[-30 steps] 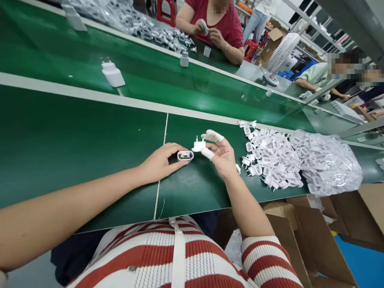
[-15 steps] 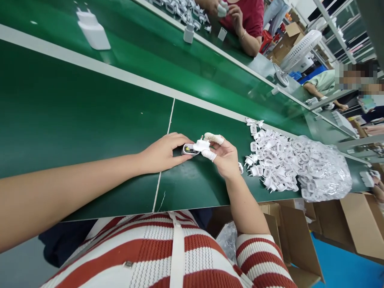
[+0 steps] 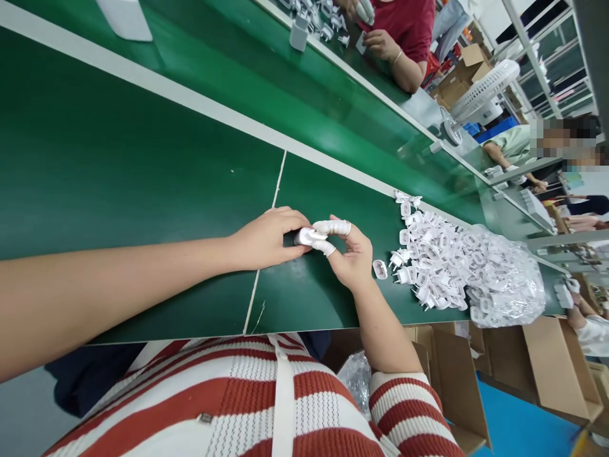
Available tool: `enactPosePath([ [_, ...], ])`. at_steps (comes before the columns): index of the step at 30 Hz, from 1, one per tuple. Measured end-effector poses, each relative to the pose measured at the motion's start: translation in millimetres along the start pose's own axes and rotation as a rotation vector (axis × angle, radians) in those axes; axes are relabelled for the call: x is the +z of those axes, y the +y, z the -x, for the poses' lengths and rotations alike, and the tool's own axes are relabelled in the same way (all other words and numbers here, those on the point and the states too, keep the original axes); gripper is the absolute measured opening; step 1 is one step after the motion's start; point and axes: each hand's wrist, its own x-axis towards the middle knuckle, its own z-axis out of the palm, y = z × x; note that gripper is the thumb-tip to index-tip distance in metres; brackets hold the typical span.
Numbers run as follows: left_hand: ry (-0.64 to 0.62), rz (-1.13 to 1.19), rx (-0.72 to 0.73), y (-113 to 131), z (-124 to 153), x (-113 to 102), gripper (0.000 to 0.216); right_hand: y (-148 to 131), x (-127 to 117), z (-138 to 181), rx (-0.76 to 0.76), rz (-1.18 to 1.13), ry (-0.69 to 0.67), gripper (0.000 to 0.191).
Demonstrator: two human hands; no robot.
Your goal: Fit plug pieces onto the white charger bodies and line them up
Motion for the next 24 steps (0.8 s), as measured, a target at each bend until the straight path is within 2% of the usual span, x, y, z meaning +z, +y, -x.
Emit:
enactPosePath([
  [9, 0.013, 0.005, 0.027, -1.2, -3.1, 1.2, 0.033, 3.1, 1.3, -0.4, -0.032, 0.097, 0.021, 0.012],
  [15, 0.007, 0.002, 0.003, -0.5, -3.2, 1.9, 0.036, 9.2, 4.6, 1.2, -0.035, 0.008, 0.144, 0.016],
  [20, 0.001, 0.007, 0.009, 0.3, -2.7, 1.0, 0.030, 5.8, 2.8, -0.5, -0.042, 0.137, 0.051, 0.017],
  [24, -0.014, 0.003, -0.003, 1.0, -2.6, 0.2, 0.029, -4.2, -1.2, -5.0, -0.105, 0.283, 0.001, 0.010],
])
